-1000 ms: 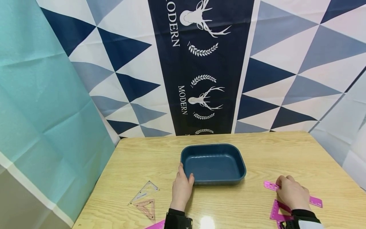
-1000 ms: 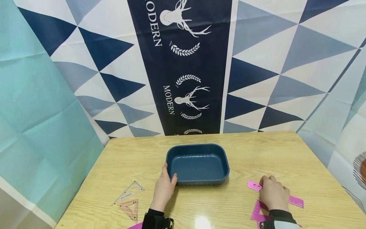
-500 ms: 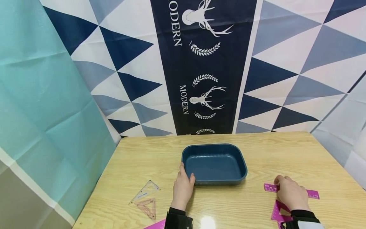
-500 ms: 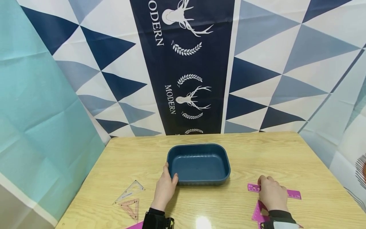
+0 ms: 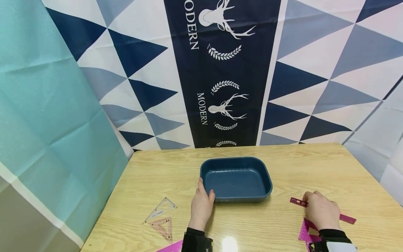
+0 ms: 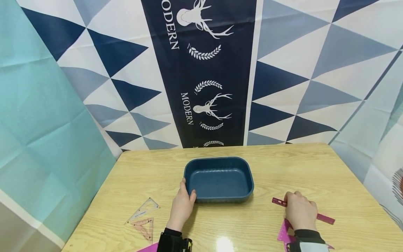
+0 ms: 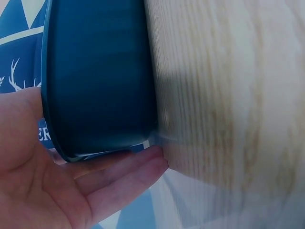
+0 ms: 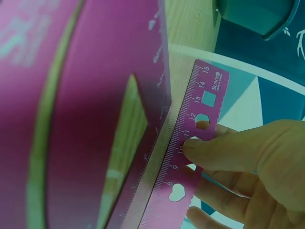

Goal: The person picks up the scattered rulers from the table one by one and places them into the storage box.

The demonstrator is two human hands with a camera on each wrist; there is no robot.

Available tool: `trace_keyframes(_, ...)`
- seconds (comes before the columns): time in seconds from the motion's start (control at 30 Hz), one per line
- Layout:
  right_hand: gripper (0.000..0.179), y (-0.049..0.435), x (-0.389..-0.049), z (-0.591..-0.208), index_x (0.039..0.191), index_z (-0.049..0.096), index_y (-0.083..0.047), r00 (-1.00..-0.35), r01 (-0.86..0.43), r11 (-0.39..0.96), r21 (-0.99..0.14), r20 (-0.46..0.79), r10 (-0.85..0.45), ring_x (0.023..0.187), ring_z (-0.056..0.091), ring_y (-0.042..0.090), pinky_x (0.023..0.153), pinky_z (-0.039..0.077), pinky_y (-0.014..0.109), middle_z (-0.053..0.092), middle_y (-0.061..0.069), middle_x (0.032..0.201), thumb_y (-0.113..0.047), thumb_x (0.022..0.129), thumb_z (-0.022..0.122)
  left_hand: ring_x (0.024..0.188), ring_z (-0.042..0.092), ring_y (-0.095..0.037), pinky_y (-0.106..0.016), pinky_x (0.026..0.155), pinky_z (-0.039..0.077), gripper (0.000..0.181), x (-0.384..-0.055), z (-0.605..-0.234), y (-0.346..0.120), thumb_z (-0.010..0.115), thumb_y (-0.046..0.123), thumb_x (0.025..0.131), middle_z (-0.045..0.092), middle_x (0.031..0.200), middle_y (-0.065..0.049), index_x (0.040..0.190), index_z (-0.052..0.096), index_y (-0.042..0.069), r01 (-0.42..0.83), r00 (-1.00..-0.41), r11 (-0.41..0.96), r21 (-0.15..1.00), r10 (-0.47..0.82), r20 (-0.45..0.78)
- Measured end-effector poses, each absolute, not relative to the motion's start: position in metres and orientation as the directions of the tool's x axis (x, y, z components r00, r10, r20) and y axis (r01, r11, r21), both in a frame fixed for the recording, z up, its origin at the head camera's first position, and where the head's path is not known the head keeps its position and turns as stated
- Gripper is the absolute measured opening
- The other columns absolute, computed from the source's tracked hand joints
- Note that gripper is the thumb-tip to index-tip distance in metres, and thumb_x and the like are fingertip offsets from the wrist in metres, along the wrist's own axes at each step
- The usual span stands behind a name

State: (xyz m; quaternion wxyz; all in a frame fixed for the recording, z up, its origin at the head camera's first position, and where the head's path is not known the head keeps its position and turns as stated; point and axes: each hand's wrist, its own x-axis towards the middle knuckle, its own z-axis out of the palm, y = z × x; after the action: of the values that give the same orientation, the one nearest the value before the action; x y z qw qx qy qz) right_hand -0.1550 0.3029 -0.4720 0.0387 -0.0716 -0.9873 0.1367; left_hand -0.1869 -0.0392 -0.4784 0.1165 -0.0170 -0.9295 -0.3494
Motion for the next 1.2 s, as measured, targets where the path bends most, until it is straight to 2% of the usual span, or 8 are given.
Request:
trace_keyframes(0.23, 0.014, 0.3, -0.153, -0.469, 0.074, 0.063, -0.008, -0.982, 0.116, 0.953, -0.28, 0.113, 0.152, 0.06, 0.055, 0.032, 0.052, 0.036, 0.047, 0.054, 0.009, 0.069, 0.005, 0.067, 0.061, 0.043, 0.039, -0.015, -0.027, 0.041, 0.029, 0.059, -0.187, -0.477, -0.038, 0.053, 0.022, 0.09, 0.059, 0.102, -0.024, 0.138, 0.029, -0.005, 0.099, -0.973, 0.759, 0.643, -0.06, 0.221)
trace_keyframes(0.47, 0.008, 0.294, -0.148, -0.468, 0.073, 0.065, -0.007, -0.963, 0.11, 0.953, -0.281, 0.208, 0.172, 0.056, 0.055, 0.033, 0.045, 0.035, 0.043, 0.056, 0.012, 0.069, 0.0, 0.07, 0.068, 0.042, 0.04, -0.015, -0.027, 0.041, 0.03, 0.057, -0.186, -0.478, -0.038, 0.053, 0.021, 0.091, 0.059, 0.098, -0.024, 0.137, 0.031, -0.006, 0.122, -0.968, 0.767, 0.63, -0.047, 0.246)
trace_keyframes(0.73, 0.008, 0.282, -0.147, -0.458, 0.073, 0.07, -0.007, -0.927, 0.053, 0.958, -0.282, 0.344, 0.153, 0.059, 0.057, 0.034, 0.045, 0.036, 0.04, 0.06, 0.01, 0.073, -0.002, 0.066, 0.071, 0.041, 0.039, -0.014, -0.026, 0.041, 0.029, 0.059, -0.185, -0.479, -0.038, 0.052, 0.021, 0.091, 0.059, 0.101, -0.024, 0.138, 0.029, -0.006, 0.117, -0.969, 0.762, 0.636, -0.052, 0.241)
trace_keyframes(0.93, 0.013, 0.278, -0.147, -0.45, 0.076, 0.071, -0.004, -0.921, 0.038, 0.963, -0.266, 0.365, 0.137, 0.059, 0.057, 0.034, 0.046, 0.038, 0.042, 0.06, 0.013, 0.075, 0.005, 0.071, 0.063, 0.039, 0.034, -0.012, -0.026, 0.039, 0.027, 0.06, -0.185, -0.48, -0.038, 0.052, 0.023, 0.092, 0.059, 0.104, -0.024, 0.139, 0.028, -0.005, 0.091, -0.976, 0.761, 0.642, -0.061, 0.211)
trace_keyframes(1.2, 0.012, 0.274, -0.149, -0.445, 0.08, 0.071, -0.002, -0.889, 0.019, 0.967, -0.254, 0.438, 0.133, 0.061, 0.057, 0.037, 0.048, 0.04, 0.044, 0.062, 0.016, 0.079, 0.005, 0.07, 0.067, 0.04, 0.035, -0.012, -0.025, 0.04, 0.027, 0.059, -0.185, -0.478, -0.039, 0.052, 0.022, 0.092, 0.059, 0.101, -0.024, 0.138, 0.028, -0.006, 0.117, -0.971, 0.764, 0.635, -0.047, 0.236)
